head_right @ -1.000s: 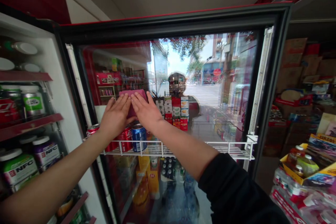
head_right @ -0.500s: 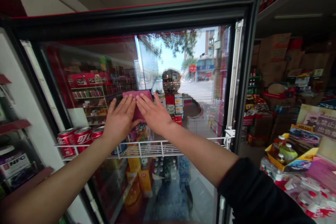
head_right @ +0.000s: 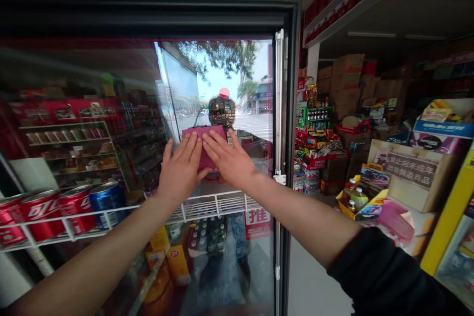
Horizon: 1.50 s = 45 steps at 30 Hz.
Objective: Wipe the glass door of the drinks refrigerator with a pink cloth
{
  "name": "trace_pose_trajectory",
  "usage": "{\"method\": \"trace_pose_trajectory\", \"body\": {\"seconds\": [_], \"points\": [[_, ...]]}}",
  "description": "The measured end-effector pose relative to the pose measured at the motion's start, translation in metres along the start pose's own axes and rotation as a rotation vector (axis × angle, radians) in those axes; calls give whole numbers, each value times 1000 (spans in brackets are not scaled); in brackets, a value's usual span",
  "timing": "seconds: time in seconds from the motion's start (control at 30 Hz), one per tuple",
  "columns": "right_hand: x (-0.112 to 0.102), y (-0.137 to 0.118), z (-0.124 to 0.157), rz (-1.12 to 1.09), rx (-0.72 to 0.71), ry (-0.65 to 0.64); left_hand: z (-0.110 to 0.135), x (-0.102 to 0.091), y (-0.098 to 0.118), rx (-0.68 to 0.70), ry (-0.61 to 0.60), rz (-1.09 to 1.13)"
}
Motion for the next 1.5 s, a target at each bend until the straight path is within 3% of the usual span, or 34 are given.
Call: {"method": "trace_pose_trajectory", "body": {"seconds": [0.3,0.6,0.93,1.1,1.2,1.3,1.5], "points": [[-3,41,46,54,21,-6,-28,9,59,-19,-20,43],[-4,68,80,94,53,-30,-44,15,98,38,51,91],[-18,87,113,111,218,149,-52,34,135,187,103,184],[-22,100,127,138,171,195,-62,40,141,135,114,260],[-33,114,140,84,273,314,-82,35,143,119,126,231],[-41,120,151,20,393,410,-113,23,141,110,150,188],[-43,96,140,-23,353,331,-179,-16,118,126,243,178]]}}
Point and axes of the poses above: each hand's wrist, its own z-axis away from the middle knuckle, its own x-axis out of the palm, y = z × x, the point moved 8 cm from there along -z, towards the middle knuckle, and after that the axes turned 5 degrees about -y, right-handed, at the moved point
